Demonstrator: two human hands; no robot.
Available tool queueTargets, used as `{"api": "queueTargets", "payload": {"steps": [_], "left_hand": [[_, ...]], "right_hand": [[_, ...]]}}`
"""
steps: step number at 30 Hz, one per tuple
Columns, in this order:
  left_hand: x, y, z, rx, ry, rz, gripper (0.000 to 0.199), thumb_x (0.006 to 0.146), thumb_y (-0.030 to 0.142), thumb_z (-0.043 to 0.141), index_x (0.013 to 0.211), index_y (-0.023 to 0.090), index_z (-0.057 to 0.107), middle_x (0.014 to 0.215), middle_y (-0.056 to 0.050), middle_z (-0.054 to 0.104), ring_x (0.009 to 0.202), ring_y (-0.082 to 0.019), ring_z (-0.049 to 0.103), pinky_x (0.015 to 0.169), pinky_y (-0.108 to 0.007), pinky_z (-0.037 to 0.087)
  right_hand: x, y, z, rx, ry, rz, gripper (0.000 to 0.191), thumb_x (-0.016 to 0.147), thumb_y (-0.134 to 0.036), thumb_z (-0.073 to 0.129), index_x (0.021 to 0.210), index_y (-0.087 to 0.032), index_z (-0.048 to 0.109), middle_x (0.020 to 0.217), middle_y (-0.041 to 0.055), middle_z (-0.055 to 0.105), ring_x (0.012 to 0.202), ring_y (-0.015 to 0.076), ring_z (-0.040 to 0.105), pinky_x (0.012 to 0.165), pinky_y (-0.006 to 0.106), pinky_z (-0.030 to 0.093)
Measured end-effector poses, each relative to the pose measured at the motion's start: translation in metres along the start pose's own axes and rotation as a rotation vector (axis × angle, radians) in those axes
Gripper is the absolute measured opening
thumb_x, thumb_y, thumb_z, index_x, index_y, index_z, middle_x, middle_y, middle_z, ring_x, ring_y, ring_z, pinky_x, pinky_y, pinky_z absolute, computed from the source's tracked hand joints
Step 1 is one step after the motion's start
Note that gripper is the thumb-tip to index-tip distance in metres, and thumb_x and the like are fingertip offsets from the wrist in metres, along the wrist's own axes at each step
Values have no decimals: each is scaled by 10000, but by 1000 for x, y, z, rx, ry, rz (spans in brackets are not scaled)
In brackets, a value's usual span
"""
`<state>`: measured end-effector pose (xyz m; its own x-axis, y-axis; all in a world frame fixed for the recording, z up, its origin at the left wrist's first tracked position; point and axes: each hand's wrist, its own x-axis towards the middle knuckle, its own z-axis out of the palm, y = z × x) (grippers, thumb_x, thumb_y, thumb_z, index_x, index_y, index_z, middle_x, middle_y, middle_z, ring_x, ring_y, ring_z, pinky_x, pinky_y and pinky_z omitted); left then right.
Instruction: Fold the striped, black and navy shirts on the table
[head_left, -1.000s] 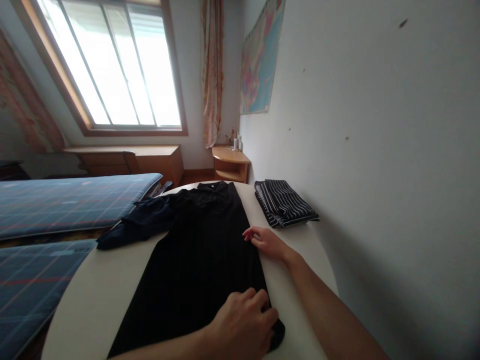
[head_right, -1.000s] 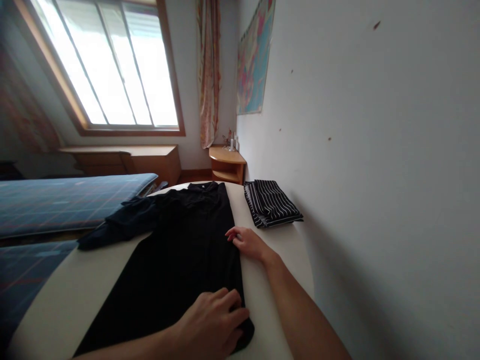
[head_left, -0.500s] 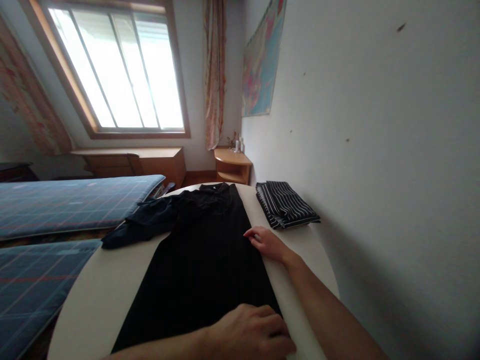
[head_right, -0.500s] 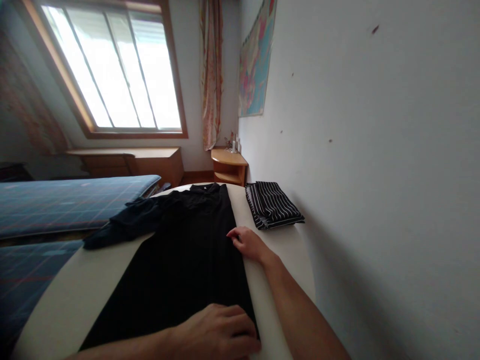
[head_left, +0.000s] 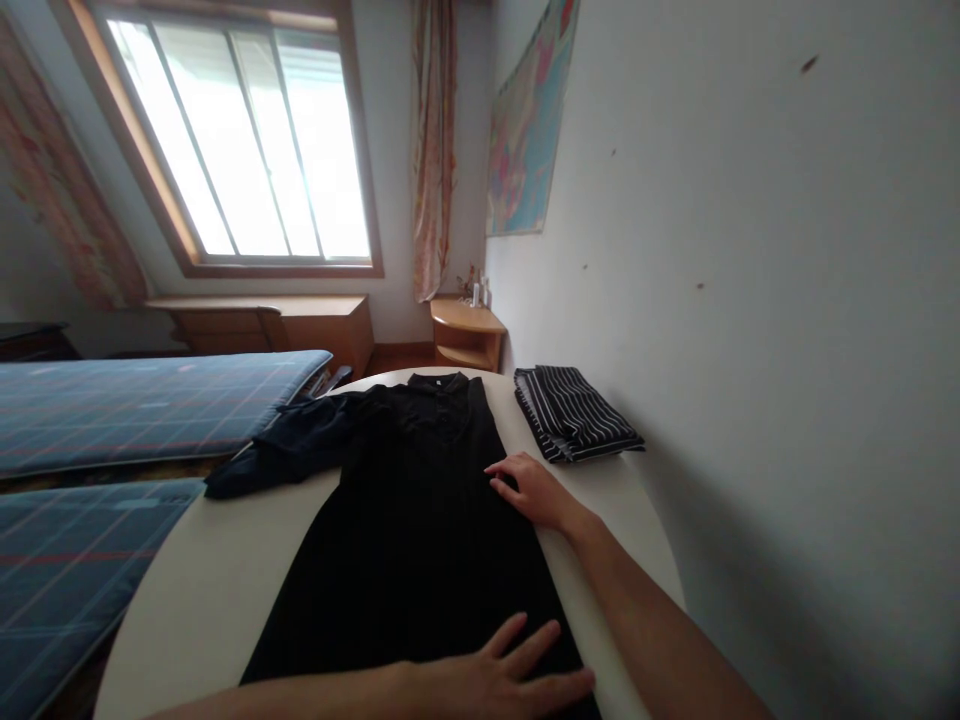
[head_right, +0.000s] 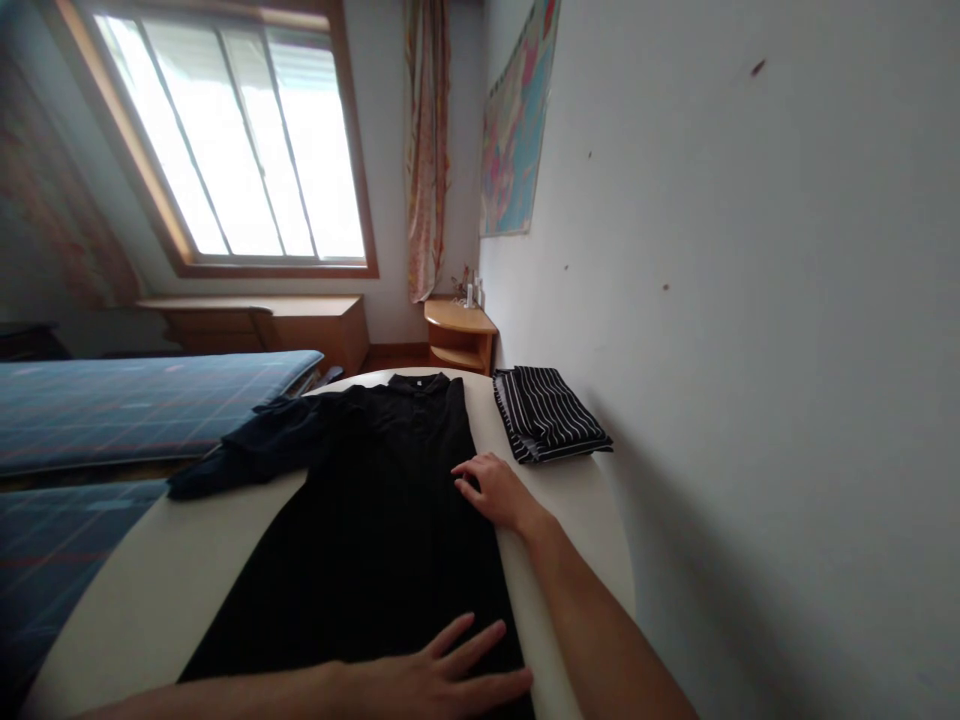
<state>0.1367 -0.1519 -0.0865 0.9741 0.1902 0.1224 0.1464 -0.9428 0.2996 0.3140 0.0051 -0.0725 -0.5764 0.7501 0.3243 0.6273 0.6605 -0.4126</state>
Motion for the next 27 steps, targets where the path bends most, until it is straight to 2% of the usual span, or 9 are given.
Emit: {"api": "queueTargets", "payload": {"steps": [3, 4, 7, 11, 16, 18, 20, 23, 27], "left_hand": [[0, -5, -32, -165, -14, 56, 453, 1032, 334, 378, 1474, 276, 458, 1511, 10, 475, 1444, -218, 348, 1181, -373, 346], [-2, -9, -42, -163, 39, -27, 451, 1023, 345, 397, 1462, 272, 473, 1515, -3, 471, 1441, -216, 358, 1196, -376, 310], [-7, -25, -58, -46, 90, -305, 543, 960, 423, 517, 1477, 270, 449, 1607, -82, 294, 1484, -362, 207, 1186, -598, 203], [-15, -33, -48, -22, -35, -385, 700, 923, 437, 575, 1547, 263, 312, 1629, -137, 165, 1481, -424, 78, 1144, -688, 159], [-18, -10, -38, -103, -28, -314, 728, 972, 566, 452, 1580, 252, 206, 1637, -146, 95, 1479, -423, 22, 1148, -689, 141], [-17, -3, -41, -139, -40, -271, 693, 979, 588, 419, 1568, 263, 254, 1638, -136, 129, 1477, -433, 60, 1138, -691, 188], [-15, -6, -46, -166, -31, -243, 593, 988, 555, 425, 1511, 280, 387, 1615, -106, 268, 1473, -417, 183, 1132, -645, 277], [-15, -30, -57, -128, 71, -274, 421, 993, 428, 466, 1377, 276, 551, 1492, -68, 496, 1399, -314, 416, 1129, -499, 372], [-20, -83, -64, 97, 194, -489, 438, 967, 366, 519, 1392, 263, 539, 1538, -90, 428, 1437, -328, 344, 1153, -521, 319]], "right_hand": [[-1, 3, 5, 0, 2, -19, 302, 910, -259, 601, 1193, -201, 690, 1229, 99, 671, 1199, 234, 568, 1080, 394, 409], [-1, 5, 7, -1, 3, -22, 347, 907, -263, 605, 1243, -204, 666, 1325, 106, 621, 1274, 242, 521, 1113, 409, 379], [-1, 11, 14, -6, -20, -5, 420, 916, -294, 596, 1328, -214, 612, 1438, 106, 542, 1369, 256, 442, 1156, 447, 326], [0, 10, 10, -10, -31, 5, 334, 933, -315, 578, 1232, -201, 672, 1282, 93, 660, 1232, 235, 566, 1103, 402, 385], [2, -5, -4, -54, -5, 86, 244, 950, -319, 549, 1101, -223, 715, 1052, 56, 740, 1024, 215, 656, 956, 340, 458], [1, -11, -7, -96, -10, 123, 233, 955, -322, 539, 1077, -233, 717, 1000, 46, 744, 958, 208, 669, 904, 327, 462], [2, -15, -7, -147, -16, 130, 219, 955, -312, 538, 1052, -232, 717, 975, 45, 740, 936, 202, 666, 894, 322, 451], [7, -15, -4, -203, 5, 123, 182, 940, -275, 550, 990, -214, 715, 992, 54, 717, 978, 200, 640, 919, 314, 432], [31, -5, 0, -211, 78, 144, 211, 930, -246, 544, 1078, -176, 677, 1089, 80, 682, 1064, 198, 601, 979, 302, 416]]}}
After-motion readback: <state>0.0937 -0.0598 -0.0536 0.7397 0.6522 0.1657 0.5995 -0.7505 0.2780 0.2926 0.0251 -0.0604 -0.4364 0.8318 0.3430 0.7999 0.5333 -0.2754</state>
